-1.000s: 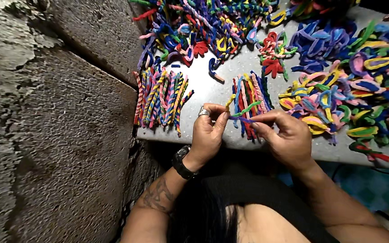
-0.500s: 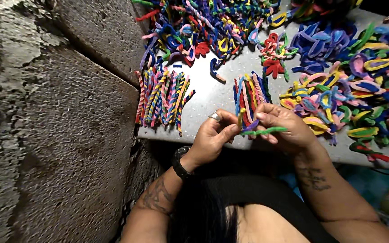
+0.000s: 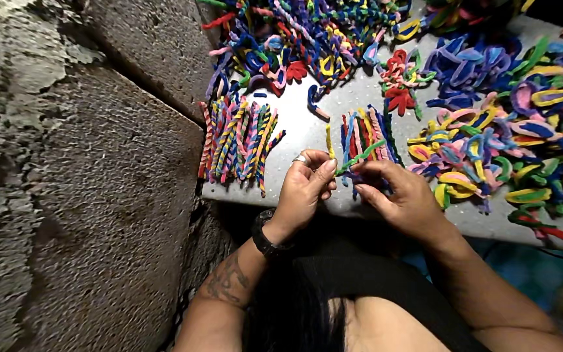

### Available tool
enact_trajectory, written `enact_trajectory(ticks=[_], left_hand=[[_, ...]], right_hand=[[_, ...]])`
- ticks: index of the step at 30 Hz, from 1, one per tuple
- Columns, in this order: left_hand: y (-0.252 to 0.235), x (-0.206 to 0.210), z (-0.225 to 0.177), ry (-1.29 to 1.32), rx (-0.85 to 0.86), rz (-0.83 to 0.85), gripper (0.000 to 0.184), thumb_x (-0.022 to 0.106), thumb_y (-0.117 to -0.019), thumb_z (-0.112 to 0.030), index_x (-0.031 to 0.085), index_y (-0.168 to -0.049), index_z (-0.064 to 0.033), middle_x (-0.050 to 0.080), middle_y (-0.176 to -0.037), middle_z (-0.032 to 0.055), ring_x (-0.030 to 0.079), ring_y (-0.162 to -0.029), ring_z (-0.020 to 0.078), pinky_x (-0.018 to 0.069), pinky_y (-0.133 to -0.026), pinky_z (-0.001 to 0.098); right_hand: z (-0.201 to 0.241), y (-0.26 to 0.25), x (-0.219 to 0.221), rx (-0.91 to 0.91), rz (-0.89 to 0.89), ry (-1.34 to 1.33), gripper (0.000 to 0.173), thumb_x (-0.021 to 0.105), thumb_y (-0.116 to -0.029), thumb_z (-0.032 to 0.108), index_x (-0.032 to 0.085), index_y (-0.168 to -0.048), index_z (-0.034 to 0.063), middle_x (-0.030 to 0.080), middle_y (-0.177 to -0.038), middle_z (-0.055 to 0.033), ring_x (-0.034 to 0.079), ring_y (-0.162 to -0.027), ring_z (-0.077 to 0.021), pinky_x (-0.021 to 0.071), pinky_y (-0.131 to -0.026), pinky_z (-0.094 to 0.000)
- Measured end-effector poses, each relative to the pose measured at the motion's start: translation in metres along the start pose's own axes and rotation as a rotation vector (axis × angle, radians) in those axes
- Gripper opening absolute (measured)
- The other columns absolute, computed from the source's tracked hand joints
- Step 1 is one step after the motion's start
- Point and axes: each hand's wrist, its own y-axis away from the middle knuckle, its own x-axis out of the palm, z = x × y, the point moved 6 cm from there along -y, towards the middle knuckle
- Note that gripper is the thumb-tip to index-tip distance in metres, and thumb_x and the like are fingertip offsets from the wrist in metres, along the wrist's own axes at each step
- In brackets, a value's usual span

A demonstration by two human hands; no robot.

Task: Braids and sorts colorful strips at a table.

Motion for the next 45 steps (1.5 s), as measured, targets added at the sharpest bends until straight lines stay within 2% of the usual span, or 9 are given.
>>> enact_trajectory(ticks=[5, 9, 14, 20, 25, 29, 34, 40, 45], left_hand=[[-0.001, 0.005, 0.009, -0.004, -0.063, 0.052, 0.01, 0.051, -0.105, -0.007, 0.055, -0.112, -0.0115, 0.064, -0.088, -0.0009, 0.059, -0.064, 0.0014, 0.0487, -0.055, 0.0139], [0.001, 0.004, 0.003, -0.176, -0.004, 0.09, 0.016, 0.055, -0.1029, -0.008, 0.054, -0.118, -0.0091, 0.065, -0.099, -0.0006, 0.062, -0.071, 0.0021, 0.0523, -0.059, 0.0158], [0.0, 0.007, -0.005, -0.47, 0.158, 0.113, 0.018, 0.062, -0.0991, -0.005, 0.066, -0.116, 0.0022, 0.068, -0.091, 0.0018, 0.062, -0.072, 0.0018, 0.0543, -0.065, 0.0175], [-0.003, 0.011, 0.01, -0.153, -0.115, 0.293, 0.02, 0.051, -0.1051, -0.004, 0.067, -0.113, 0.0046, 0.074, -0.085, 0.0042, 0.07, -0.074, 0.0064, 0.0594, -0.071, 0.0223], [-0.002, 0.014, 0.015, 0.097, -0.273, 0.319, 0.022, 0.045, -0.1065, -0.005, 0.066, -0.11, -0.0001, 0.075, -0.085, 0.0058, 0.073, -0.077, 0.0105, 0.0609, -0.075, 0.0248], [-0.003, 0.015, 0.018, 0.189, -0.282, 0.275, 0.02, 0.045, -0.1064, -0.007, 0.065, -0.106, -0.0076, 0.076, -0.087, 0.0044, 0.074, -0.08, 0.0107, 0.0607, -0.076, 0.0254], [-0.006, 0.012, 0.021, 0.153, -0.205, 0.22, 0.021, 0.044, -0.1071, -0.007, 0.065, -0.107, -0.0057, 0.076, -0.085, 0.0049, 0.074, -0.077, 0.0113, 0.0612, -0.074, 0.0262], [-0.006, 0.012, 0.023, 0.178, -0.253, 0.217, 0.026, 0.038, -0.1079, -0.009, 0.063, -0.102, -0.0084, 0.07, -0.072, -0.0017, 0.068, -0.068, 0.0059, 0.0581, -0.069, 0.0219], [0.001, 0.021, 0.026, 0.434, -0.358, 0.478, 0.025, 0.049, -0.1058, -0.017, 0.066, -0.089, -0.0156, 0.064, -0.068, -0.0076, 0.061, -0.062, 0.0011, 0.0517, -0.062, 0.0174]], right_hand=[[0.008, -0.002, 0.003, -0.142, -0.189, 0.072, 0.014, 0.067, -0.0965, 0.013, 0.072, -0.102, 0.0014, 0.073, -0.093, -0.0098, 0.068, -0.09, -0.0162, 0.0507, -0.09, -0.0337], [0.0, -0.002, -0.004, -0.063, -0.235, 0.048, 0.013, 0.066, -0.0953, 0.01, 0.072, -0.099, -0.0011, 0.073, -0.092, -0.011, 0.067, -0.087, -0.0116, 0.0517, -0.086, -0.0269], [-0.005, -0.004, -0.009, 0.006, -0.213, -0.052, 0.014, 0.065, -0.0964, 0.011, 0.07, -0.099, -0.001, 0.07, -0.092, -0.0051, 0.064, -0.084, -0.0009, 0.0524, -0.082, -0.0166], [-0.006, -0.005, -0.011, -0.037, -0.204, -0.103, 0.013, 0.064, -0.0974, 0.01, 0.071, -0.102, -0.0004, 0.07, -0.094, -0.003, 0.063, -0.086, -0.0003, 0.0524, -0.083, -0.0178], [-0.006, -0.005, -0.011, -0.045, -0.203, -0.111, 0.016, 0.062, -0.0995, 0.013, 0.071, -0.103, 0.0002, 0.071, -0.095, -0.0025, 0.064, -0.087, -0.0008, 0.0517, -0.086, -0.0207], [-0.004, -0.005, -0.011, -0.023, -0.171, -0.08, 0.016, 0.06, -0.0997, 0.014, 0.071, -0.102, 0.0017, 0.072, -0.093, -0.0025, 0.064, -0.086, -0.0026, 0.0495, -0.088, -0.027], [-0.001, -0.005, -0.01, -0.023, -0.152, -0.093, 0.016, 0.061, -0.0989, 0.015, 0.071, -0.099, 0.0032, 0.069, -0.087, 0.0006, 0.061, -0.082, -0.0024, 0.0473, -0.088, -0.0285], [-0.003, -0.005, -0.008, -0.03, -0.14, -0.102, 0.016, 0.06, -0.0984, 0.015, 0.072, -0.098, 0.0035, 0.071, -0.087, 0.0012, 0.062, -0.083, -0.0008, 0.0486, -0.088, -0.0255], [-0.013, -0.008, -0.004, 0.03, -0.094, -0.338, 0.01, 0.062, -0.0974, 0.011, 0.07, -0.099, 0.0044, 0.069, -0.09, 0.0069, 0.063, -0.079, 0.0064, 0.0552, -0.075, -0.0126]])
